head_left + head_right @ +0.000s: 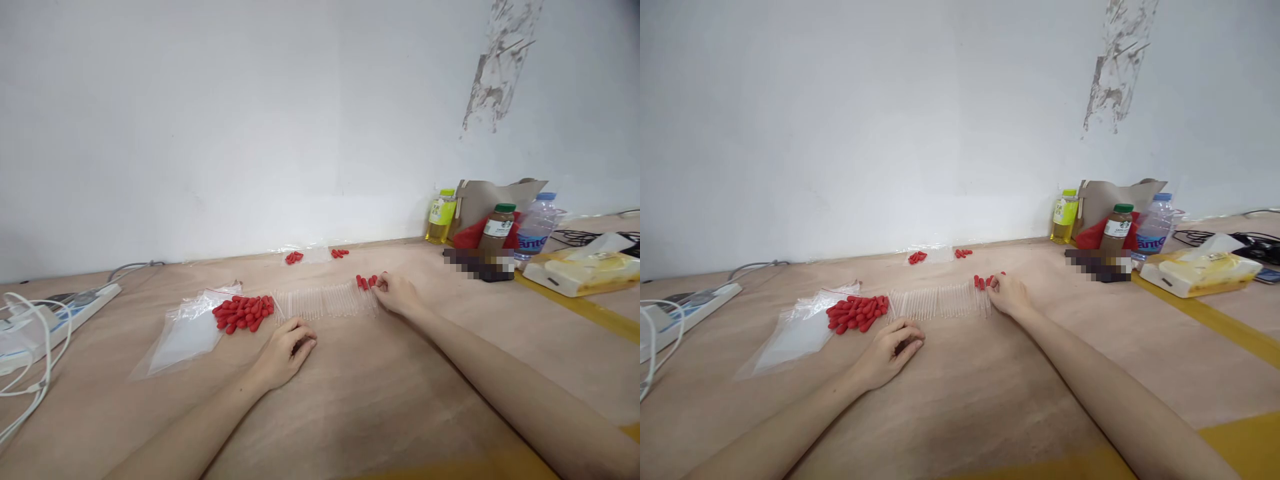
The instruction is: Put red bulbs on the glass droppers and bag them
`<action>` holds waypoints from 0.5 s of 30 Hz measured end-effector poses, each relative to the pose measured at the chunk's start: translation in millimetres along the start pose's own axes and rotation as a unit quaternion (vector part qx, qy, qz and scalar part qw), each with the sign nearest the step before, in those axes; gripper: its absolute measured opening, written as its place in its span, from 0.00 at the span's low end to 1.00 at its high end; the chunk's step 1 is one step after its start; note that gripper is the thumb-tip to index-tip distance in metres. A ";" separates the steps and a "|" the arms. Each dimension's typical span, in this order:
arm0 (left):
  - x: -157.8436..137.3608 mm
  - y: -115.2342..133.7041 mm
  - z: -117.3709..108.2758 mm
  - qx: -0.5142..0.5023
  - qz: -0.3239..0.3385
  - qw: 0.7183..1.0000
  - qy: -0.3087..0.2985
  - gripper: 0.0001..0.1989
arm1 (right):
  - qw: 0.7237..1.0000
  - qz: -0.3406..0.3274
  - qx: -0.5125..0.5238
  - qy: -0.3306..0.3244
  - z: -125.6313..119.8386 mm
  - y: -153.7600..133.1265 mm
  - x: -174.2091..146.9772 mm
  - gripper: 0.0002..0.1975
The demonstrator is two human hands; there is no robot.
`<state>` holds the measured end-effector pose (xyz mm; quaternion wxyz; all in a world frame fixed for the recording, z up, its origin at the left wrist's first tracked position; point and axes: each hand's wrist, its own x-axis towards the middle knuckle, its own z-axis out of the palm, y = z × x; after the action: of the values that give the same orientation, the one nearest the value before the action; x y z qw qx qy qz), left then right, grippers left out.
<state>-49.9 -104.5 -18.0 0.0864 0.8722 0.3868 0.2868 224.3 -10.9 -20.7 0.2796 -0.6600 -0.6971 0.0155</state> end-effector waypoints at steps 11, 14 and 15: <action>0.2 -0.3 0.2 0.001 0.001 1.000 0.001 0.09 | 0.998 0.005 -0.044 -0.054 -2.9 -10.3 -3.7 0.09; 0.5 -0.3 0.6 -0.004 0.002 1.000 0.000 0.09 | 0.994 0.016 -0.081 -0.069 -0.5 -13.8 -4.4 0.12; 0.6 -0.2 0.8 -0.004 0.002 1.000 0.000 0.09 | 0.993 0.016 -0.092 -0.068 1.0 -15.0 -4.5 0.12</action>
<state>-49.2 -103.8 -18.4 0.0893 0.8726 0.3838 0.2885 210.1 -16.7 -17.3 0.1691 -0.6916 -0.7022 0.0007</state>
